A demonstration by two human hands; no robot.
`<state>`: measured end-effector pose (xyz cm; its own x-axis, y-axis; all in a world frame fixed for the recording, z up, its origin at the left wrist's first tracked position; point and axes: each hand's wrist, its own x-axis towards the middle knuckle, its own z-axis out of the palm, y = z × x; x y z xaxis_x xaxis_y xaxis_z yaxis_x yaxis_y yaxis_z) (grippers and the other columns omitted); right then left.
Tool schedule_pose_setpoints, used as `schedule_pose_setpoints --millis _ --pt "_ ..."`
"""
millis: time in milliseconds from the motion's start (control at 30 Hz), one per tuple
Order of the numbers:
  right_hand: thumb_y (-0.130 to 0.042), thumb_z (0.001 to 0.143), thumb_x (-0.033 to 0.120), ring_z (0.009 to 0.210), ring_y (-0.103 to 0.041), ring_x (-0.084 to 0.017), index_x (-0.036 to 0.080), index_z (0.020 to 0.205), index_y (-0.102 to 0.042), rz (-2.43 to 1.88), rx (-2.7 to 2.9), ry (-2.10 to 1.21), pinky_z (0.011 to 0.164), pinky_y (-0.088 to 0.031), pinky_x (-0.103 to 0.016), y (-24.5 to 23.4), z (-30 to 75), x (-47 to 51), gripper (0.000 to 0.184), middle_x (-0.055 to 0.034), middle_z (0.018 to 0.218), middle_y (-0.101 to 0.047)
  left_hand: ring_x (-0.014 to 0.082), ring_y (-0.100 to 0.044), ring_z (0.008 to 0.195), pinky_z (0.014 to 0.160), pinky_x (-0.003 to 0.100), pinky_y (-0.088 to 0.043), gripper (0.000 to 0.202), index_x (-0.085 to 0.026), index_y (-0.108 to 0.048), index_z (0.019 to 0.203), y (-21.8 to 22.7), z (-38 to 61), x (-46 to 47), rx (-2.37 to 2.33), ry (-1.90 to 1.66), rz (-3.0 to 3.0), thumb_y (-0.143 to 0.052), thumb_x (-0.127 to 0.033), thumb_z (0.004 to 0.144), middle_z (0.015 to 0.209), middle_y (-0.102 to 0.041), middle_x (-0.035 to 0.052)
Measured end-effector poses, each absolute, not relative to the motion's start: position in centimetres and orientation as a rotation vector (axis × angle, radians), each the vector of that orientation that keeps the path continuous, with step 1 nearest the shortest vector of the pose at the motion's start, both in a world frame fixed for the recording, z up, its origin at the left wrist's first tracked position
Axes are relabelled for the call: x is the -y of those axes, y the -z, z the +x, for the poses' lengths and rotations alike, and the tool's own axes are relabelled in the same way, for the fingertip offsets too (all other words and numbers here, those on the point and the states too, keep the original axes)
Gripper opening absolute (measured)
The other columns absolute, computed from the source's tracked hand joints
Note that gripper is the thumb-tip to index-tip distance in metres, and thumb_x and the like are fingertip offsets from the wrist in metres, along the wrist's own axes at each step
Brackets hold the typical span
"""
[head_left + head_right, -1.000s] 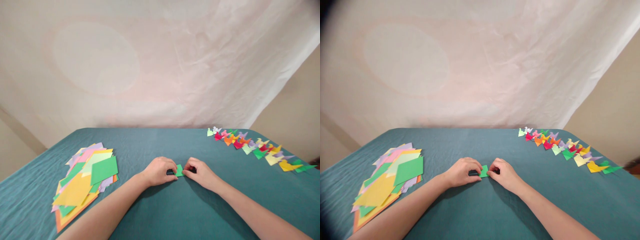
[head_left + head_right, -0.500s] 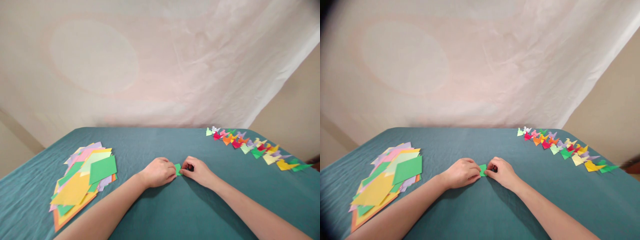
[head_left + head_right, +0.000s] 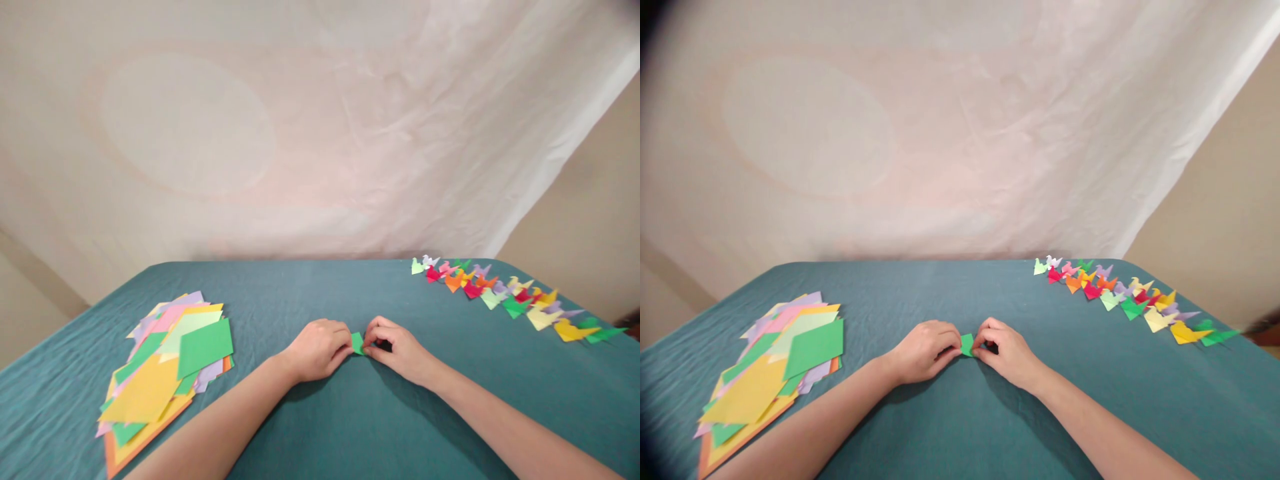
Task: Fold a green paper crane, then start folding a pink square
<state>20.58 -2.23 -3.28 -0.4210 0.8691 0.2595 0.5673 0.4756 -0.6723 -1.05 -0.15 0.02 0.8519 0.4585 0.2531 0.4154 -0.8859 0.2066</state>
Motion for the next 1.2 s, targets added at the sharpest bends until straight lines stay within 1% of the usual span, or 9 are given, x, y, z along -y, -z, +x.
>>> schedule_pose_setpoints --millis 300,467,533,700,833,1000,1067,1133,1200 --pt "-0.057 0.08 0.018 0.076 -0.057 -0.014 0.02 0.074 -0.063 -1.108 2.184 -0.654 0.068 -0.045 -0.026 2.6 20.5 2.4 0.009 -0.0016 0.083 -0.059 0.0161 -0.054 0.081 0.075 0.026 -0.042 0.018 -0.016 -0.052 0.088 0.3 -0.9 0.1 -0.722 -0.433 2.845 -0.036 -0.023 0.092 0.086 -0.057 0.0054" --pt "-0.062 0.077 0.022 0.078 -0.057 -0.014 0.021 0.077 -0.065 -1.106 2.194 -0.648 0.07 -0.045 -0.026 2.3 20.5 2.6 0.004 -0.0013 0.085 -0.06 0.0163 -0.053 0.081 0.075 0.027 -0.042 0.018 -0.017 -0.052 0.089 0.3 -0.9 0.1 -0.744 -0.447 2.817 -0.036 -0.024 0.092 0.086 -0.056 0.0051" --pt "-0.062 0.077 0.021 0.077 -0.057 -0.014 0.02 0.074 -0.066 -1.142 2.159 -0.651 0.07 -0.045 -0.026 2.3 20.3 2.7 0.004 -0.0011 0.084 -0.06 0.0169 -0.053 0.082 0.076 0.028 -0.042 0.019 -0.016 -0.052 0.089 0.3 -0.8 0.2 -0.764 -0.456 2.817 -0.035 -0.024 0.092 0.087 -0.055 0.0055" --pt "-0.059 0.078 0.021 0.073 -0.057 -0.013 0.018 0.065 -0.063 -1.217 2.08 -0.706 0.067 -0.045 -0.026 2.5 19.8 2.7 0.014 -0.0016 0.082 -0.06 0.0174 -0.051 0.082 0.077 0.029 -0.041 0.02 -0.016 -0.051 0.087 0.4 -0.5 0.4 -0.815 -0.457 2.835 -0.034 -0.023 0.093 0.087 -0.054 0.006" --pt "-0.058 0.078 0.02 0.071 -0.057 -0.013 0.018 0.063 -0.06 -1.251 2.066 -0.714 0.066 -0.045 -0.026 2.6 19.7 2.6 0.015 -0.002 0.083 -0.06 0.0173 -0.051 0.083 0.079 0.03 -0.041 0.02 -0.016 -0.052 0.088 0.6 -0.6 0.3 -0.819 -0.461 2.843 -0.034 -0.023 0.093 0.087 -0.055 0.0057" --pt "-0.059 0.076 0.018 0.071 -0.055 -0.013 0.017 0.062 -0.058 -1.275 2.053 -0.685 0.066 -0.043 -0.026 2.9 19.7 2.5 0.014 -0.0018 0.082 -0.059 0.0182 -0.052 0.092 0.081 0.031 -0.041 0.019 -0.017 -0.052 0.1 -0.6 -0.3 1.0 -0.814 -0.448 2.905 -0.037 -0.024 0.092 0.098 -0.057 0.0065" --pt "-0.057 0.076 0.016 0.072 -0.055 -0.013 0.017 0.061 -0.057 -1.264 2.056 -0.678 0.066 -0.043 -0.025 3.0 19.7 2.5 0.015 -0.0014 0.08 -0.058 0.0207 -0.05 0.099 0.085 0.034 -0.039 0.017 -0.017 -0.054 0.099 -1.7 0.2 2.1 -0.849 -0.427 2.971 -0.042 -0.027 0.091 0.103 -0.056 0.0072" --pt "-0.056 0.076 0.015 0.071 -0.055 -0.012 0.017 0.062 -0.057 -1.256 2.065 -0.684 0.066 -0.042 -0.024 3.1 19.8 2.5 0.014 -0.0011 0.08 -0.057 0.0229 -0.049 0.102 0.086 0.036 -0.038 0.018 -0.017 -0.055 0.097 -2.7 0.8 3.6 -0.953 -0.371 3.017 -0.044 -0.029 0.089 0.102 -0.057 0.0075" --pt "-0.055 0.075 0.014 0.069 -0.054 -0.012 0.017 0.063 -0.058 -1.263 2.074 -0.695 0.066 -0.041 -0.024 3.1 19.9 2.4 0.013 -0.0011 0.08 -0.057 0.0242 -0.047 0.105 0.089 0.038 -0.037 0.024 -0.016 -0.054 0.105 -3.0 1.3 5.2 -1.086 -0.275 3.048 -0.046 -0.031 0.089 0.104 -0.057 0.0084"
